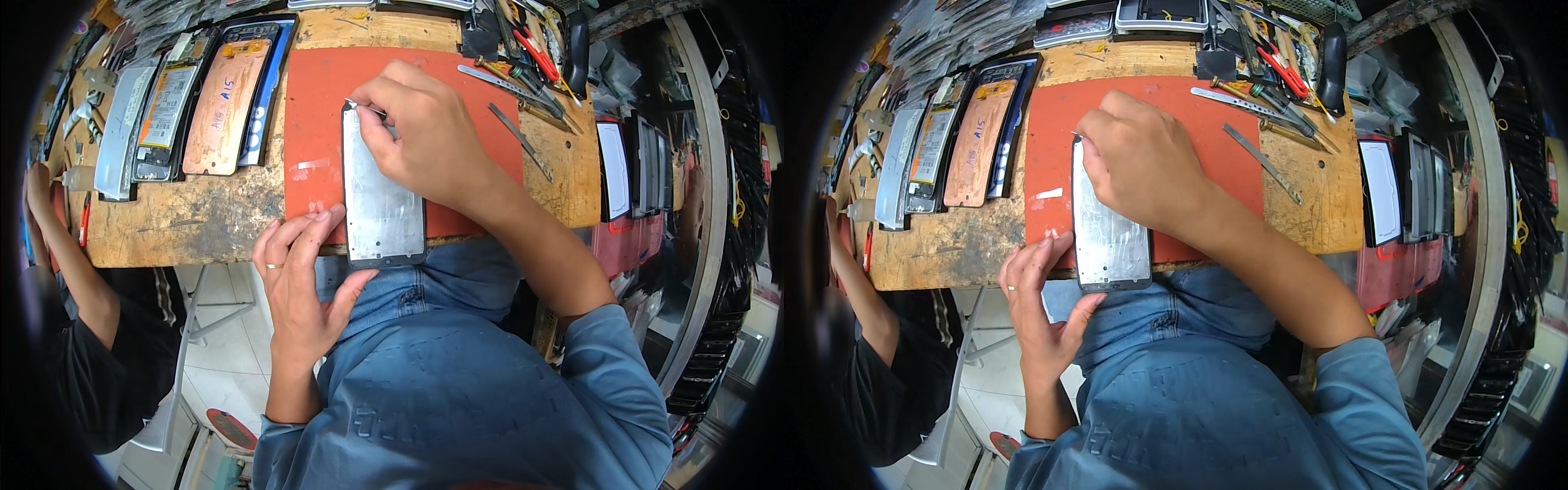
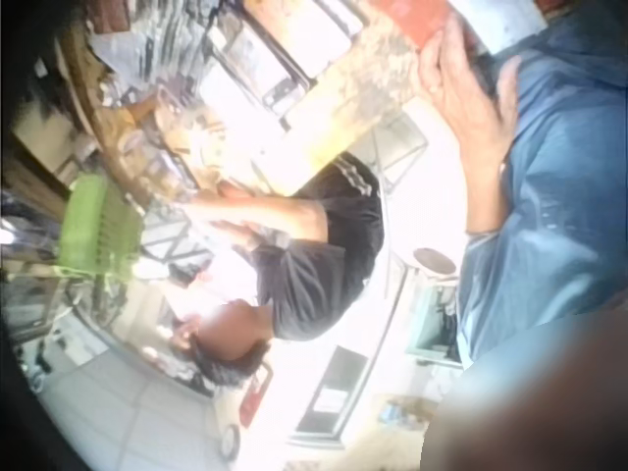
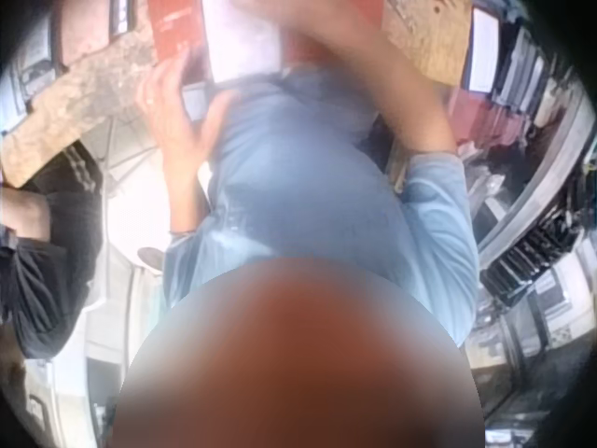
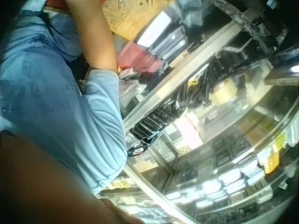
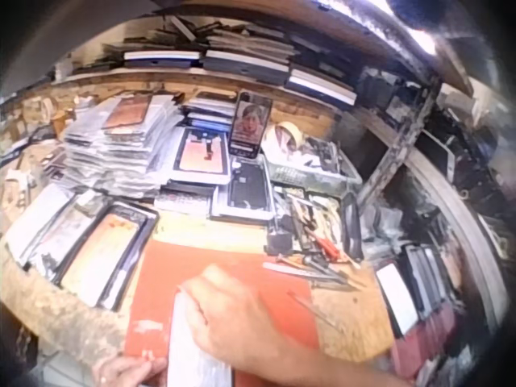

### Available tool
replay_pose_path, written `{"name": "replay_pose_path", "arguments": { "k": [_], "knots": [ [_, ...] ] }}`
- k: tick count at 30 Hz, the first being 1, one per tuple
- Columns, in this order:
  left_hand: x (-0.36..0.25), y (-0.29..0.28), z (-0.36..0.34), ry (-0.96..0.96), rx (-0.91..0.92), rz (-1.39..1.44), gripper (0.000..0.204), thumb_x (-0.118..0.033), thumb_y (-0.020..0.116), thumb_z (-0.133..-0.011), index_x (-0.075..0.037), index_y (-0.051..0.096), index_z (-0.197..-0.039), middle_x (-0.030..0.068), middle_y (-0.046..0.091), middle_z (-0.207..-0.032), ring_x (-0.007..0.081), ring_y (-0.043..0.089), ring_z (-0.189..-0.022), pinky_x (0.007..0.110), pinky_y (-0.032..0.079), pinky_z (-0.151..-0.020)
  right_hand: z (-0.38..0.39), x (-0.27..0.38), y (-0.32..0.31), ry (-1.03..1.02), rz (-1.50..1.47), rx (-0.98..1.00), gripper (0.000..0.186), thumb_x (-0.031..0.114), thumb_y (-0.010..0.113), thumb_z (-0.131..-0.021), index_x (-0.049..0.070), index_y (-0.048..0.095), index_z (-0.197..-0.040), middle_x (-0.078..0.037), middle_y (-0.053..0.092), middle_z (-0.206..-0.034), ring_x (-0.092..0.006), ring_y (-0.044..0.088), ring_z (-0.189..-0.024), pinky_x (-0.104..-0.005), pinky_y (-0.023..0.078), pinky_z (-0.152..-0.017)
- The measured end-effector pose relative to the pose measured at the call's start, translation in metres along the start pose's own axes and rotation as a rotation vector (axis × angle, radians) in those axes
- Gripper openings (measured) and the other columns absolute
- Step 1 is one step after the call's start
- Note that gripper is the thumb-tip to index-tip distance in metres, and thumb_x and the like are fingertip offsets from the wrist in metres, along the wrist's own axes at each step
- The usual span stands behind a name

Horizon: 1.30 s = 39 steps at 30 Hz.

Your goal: The person cleans the back of a disassembled smartphone with a cloth, then uses a screwdriver to remove screws. They brush the surface with a toothbrush, apply adhesive tape, and use pliers to adjust internal components. The person continues to clean and reposition parts on the phone's back panel.

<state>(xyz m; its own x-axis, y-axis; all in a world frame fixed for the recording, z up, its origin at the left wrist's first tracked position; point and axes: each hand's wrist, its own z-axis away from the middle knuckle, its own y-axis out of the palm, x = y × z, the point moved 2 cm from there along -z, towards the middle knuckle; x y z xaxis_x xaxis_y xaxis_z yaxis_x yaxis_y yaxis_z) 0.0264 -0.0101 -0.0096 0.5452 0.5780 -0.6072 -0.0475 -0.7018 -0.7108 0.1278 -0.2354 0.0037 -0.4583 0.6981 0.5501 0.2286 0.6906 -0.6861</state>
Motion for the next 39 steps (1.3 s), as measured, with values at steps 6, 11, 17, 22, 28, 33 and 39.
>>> {"name": "replay_pose_path", "arguments": {
  "k": [6,11,17,22,28,33,39],
  "knots": [
    [0.000,0.001,-0.001,-0.050,0.007,0.044,0.099,-0.036,0.092,-0.089,0.002,0.038,-0.163,0.0132,0.078,-0.139,0.0315,0.063,-0.134,0.055,0.027,-0.126,0.007,0.011,-0.004,-0.046,0.018,0.082,0.011,0.001,0.076,-0.092,-0.001,0.074,-0.103,-0.015,0.067,-0.092,-0.0371,0.069,-0.080,-0.0457,0.055,-0.068],
    [0.005,0.009,0.006,-0.102,-0.047,0.199,0.113,-0.036,0.092,-0.090,0.006,0.025,-0.170,0.0155,0.078,-0.139,0.0308,0.065,-0.134,0.052,0.024,-0.127,0.038,0.045,-0.012,-0.088,-0.026,0.193,0.014,0.007,0.074,-0.085,0.002,0.064,-0.092,-0.013,0.057,-0.091,-0.0334,0.065,-0.082,-0.0461,0.054,-0.065],
    [0.009,0.007,0.003,-0.083,-0.042,0.219,0.116,-0.035,0.092,-0.090,0.008,0.022,-0.171,0.0159,0.079,-0.138,0.0305,0.066,-0.132,0.051,0.024,-0.126,0.070,0.073,-0.017,-0.120,-0.144,0.243,0.024,0.001,0.079,-0.081,0.001,0.071,-0.104,-0.011,0.059,-0.094,-0.0295,0.065,-0.077,-0.0425,0.054,-0.065],
    [0.011,0.001,-0.002,0.019,-0.003,0.092,0.111,-0.037,0.090,-0.093,0.007,0.024,-0.171,0.0132,0.080,-0.138,0.0296,0.068,-0.132,0.052,0.025,-0.127,0.068,0.075,-0.023,-0.186,-0.157,0.369,0.014,0.006,0.074,-0.082,0.002,0.068,-0.094,-0.010,0.058,-0.094,-0.0284,0.064,-0.085,-0.0421,0.054,-0.069],
    [0.010,-0.006,-0.009,0.057,0.030,0.059,0.098,-0.029,0.085,-0.097,0.005,0.029,-0.170,0.0086,0.079,-0.140,0.0304,0.068,-0.134,0.054,0.028,-0.126,0.036,0.061,-0.042,-0.297,-0.165,0.595,0.005,0.008,0.071,-0.088,0.004,0.069,-0.090,-0.009,0.061,-0.098,-0.0277,0.065,-0.096,-0.0436,0.056,-0.077],
    [0.016,-0.016,-0.002,-0.028,-0.032,-0.016,0.079,-0.016,0.082,-0.094,0.004,0.047,-0.162,0.0127,0.079,-0.131,0.0343,0.066,-0.131,0.054,0.030,-0.126,0.030,0.032,-0.091,-0.139,-0.141,0.384,0.015,-0.004,0.076,-0.087,0.003,0.075,-0.101,-0.010,0.063,-0.095,-0.0309,0.067,-0.089,-0.0435,0.054,-0.074],
    [-0.032,0.016,-0.006,-0.161,-0.143,-0.212,0.106,-0.041,0.096,-0.076,0.001,0.048,-0.160,0.0153,0.067,-0.130,0.0364,0.060,-0.123,0.063,0.026,-0.125,0.079,0.019,-0.098,0.013,0.443,0.216,0.017,-0.003,0.077,-0.087,0.003,0.074,-0.103,-0.013,0.066,-0.095,-0.0344,0.069,-0.086,-0.0440,0.055,-0.072]
  ]
}}
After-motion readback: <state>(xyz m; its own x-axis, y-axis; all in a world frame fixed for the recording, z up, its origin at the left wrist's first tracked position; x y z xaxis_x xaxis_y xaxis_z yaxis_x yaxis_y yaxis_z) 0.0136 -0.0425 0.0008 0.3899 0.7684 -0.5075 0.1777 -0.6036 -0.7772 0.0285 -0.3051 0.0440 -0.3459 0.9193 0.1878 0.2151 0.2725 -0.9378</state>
